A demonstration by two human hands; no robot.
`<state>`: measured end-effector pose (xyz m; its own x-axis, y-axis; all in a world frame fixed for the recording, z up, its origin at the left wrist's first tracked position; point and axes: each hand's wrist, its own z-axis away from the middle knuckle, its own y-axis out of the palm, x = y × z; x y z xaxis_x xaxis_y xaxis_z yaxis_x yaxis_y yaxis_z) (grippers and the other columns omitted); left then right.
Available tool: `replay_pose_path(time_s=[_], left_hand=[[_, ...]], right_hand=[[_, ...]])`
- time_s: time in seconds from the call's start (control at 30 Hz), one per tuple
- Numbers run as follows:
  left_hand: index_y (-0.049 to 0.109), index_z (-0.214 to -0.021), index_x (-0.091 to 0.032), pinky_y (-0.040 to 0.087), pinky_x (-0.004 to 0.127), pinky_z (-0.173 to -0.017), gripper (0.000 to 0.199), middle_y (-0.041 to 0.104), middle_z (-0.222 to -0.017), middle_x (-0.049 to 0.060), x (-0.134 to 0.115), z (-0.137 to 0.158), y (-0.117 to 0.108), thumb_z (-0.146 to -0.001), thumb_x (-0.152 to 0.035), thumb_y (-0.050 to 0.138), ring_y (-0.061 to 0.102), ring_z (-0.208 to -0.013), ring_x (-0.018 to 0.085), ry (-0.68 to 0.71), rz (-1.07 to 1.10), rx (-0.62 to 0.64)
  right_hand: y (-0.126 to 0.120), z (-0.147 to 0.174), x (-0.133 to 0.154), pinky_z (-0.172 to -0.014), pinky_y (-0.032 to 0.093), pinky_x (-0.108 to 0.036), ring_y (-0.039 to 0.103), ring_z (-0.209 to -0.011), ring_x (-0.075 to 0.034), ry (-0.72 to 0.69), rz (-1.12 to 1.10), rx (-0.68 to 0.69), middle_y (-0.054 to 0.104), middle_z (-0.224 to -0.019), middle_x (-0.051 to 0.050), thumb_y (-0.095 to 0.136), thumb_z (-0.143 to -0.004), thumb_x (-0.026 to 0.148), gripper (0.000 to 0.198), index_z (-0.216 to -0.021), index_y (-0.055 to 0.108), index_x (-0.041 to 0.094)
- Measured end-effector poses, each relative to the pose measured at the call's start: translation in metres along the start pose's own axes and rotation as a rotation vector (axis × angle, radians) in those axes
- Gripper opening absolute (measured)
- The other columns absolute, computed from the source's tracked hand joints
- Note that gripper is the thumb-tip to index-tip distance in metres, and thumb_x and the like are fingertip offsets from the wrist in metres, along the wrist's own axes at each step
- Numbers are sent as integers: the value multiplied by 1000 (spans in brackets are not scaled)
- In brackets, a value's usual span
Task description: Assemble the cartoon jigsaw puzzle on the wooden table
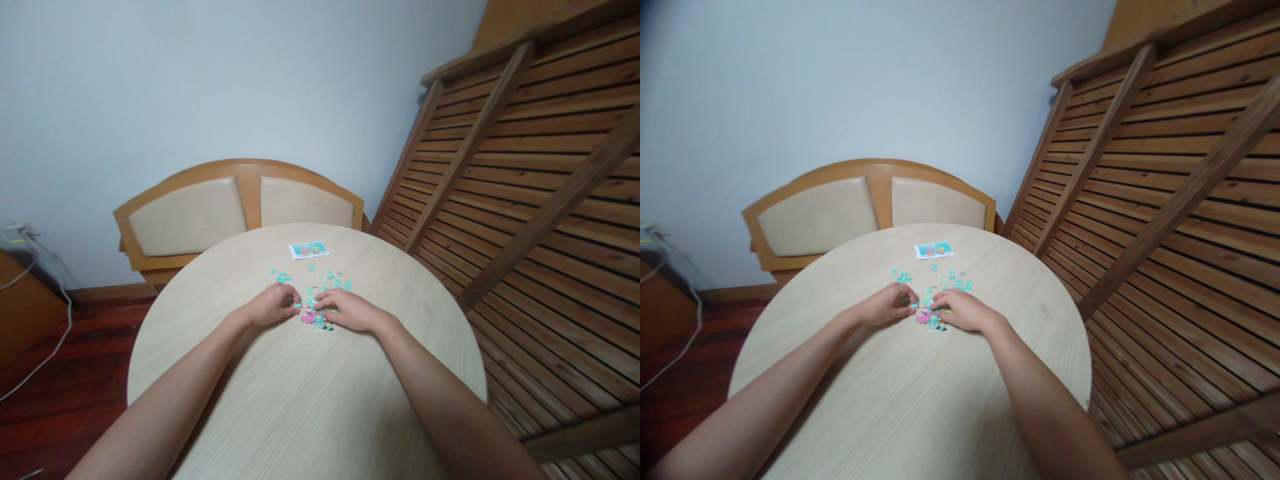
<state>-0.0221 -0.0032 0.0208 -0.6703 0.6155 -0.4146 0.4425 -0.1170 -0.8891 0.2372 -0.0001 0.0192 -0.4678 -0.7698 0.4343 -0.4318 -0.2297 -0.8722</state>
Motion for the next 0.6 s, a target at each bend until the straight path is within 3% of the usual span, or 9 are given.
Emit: replay_pose_path(time_s=[0.23, 0.43, 0.6], left_hand=[[69, -84, -17, 45, 26, -73, 19, 70, -81, 2, -1, -1, 2, -86, -34, 61, 61, -76, 16, -46, 169, 49], [70, -104, -16, 48, 28, -81, 26, 73, -97, 6, -5, -1, 1, -90, -33, 57, 64, -87, 18, -12, 356, -10], [72, -96, -15, 48, 26, -78, 23, 74, -91, 6, -6, -2, 3, -89, -33, 59, 64, -82, 16, -21, 391, -11]], right_hand=[[0, 0, 0, -102, 45, -37, 63, -114, -24, 4, -1, 2, 69, -123, -10, 63, -88, 20, 27, -113, 74, 21], [2, 1, -2, -102, 45, -37, 63, -113, -24, 0, -6, -7, 69, -121, -10, 63, -88, 20, 28, -113, 74, 21], [4, 0, -1, -102, 45, -37, 63, -113, -24, -12, 0, -21, 70, -120, -10, 62, -88, 19, 27, -112, 74, 21]])
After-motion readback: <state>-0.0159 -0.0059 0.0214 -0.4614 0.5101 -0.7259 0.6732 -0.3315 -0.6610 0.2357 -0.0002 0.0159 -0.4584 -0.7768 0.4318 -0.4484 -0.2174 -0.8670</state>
